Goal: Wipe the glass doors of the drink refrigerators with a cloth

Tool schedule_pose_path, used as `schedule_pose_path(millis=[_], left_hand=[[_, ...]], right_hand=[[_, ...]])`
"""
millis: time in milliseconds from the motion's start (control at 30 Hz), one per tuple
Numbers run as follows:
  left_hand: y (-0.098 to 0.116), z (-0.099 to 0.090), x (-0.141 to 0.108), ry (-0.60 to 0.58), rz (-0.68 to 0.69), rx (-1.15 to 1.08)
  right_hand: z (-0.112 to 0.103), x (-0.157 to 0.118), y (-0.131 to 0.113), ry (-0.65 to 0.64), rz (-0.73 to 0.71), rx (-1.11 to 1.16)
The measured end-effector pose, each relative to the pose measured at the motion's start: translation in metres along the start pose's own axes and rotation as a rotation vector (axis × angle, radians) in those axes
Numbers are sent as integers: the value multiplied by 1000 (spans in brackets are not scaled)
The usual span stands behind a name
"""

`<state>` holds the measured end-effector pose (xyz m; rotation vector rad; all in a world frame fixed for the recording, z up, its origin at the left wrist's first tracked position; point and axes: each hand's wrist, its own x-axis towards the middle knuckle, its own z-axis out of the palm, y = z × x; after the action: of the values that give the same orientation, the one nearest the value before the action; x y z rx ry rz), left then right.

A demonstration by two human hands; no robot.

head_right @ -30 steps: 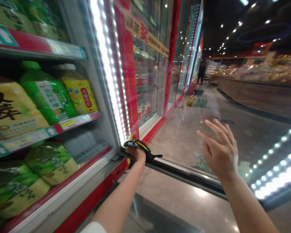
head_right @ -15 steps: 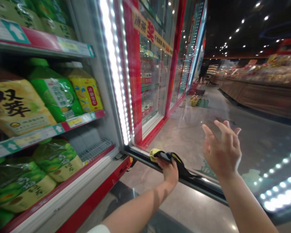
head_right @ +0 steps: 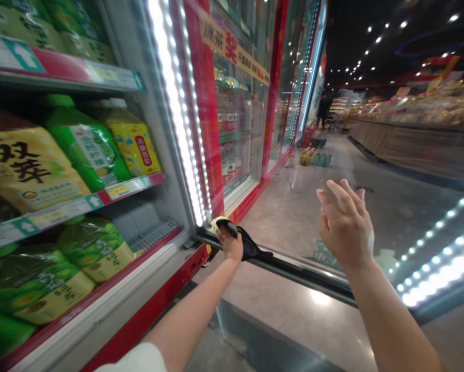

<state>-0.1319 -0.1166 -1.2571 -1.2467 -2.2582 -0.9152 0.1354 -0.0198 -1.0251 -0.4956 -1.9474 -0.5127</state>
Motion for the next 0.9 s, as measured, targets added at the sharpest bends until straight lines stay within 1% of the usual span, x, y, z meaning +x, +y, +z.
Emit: schedule_pose_path(millis=[67, 133, 200, 267, 333, 467, 567, 667, 800, 900], left_hand=[[-34, -17, 6, 73, -141, 17], [-61, -31, 5, 114, -223, 23], [-74, -38, -2, 113, -253, 22], [-75, -34, -13, 81, -257, 19], [-66, -25, -25, 50, -262, 19], [-38, -5, -40, 23, -263, 28], [-13, 5, -52, -6, -211, 35], [21, 16, -74, -56, -107, 44], [70, 37, -111, -141, 97, 50], [91, 53, -129, -187, 262, 49]], right_hand=[[2, 1, 1, 0, -1, 5], [4, 2, 1, 3, 10, 22], [5, 2, 2, 6, 32, 48], [5, 1, 3, 3, 48, 63], [4, 1, 6, -7, 41, 62], [-3, 0, 14, -61, -12, 60], [-8, 0, 20, -109, -36, 94], [-10, -1, 23, -118, -48, 133], [-11, 0, 27, -105, -81, 170], [-17, 3, 32, -151, -115, 198]])
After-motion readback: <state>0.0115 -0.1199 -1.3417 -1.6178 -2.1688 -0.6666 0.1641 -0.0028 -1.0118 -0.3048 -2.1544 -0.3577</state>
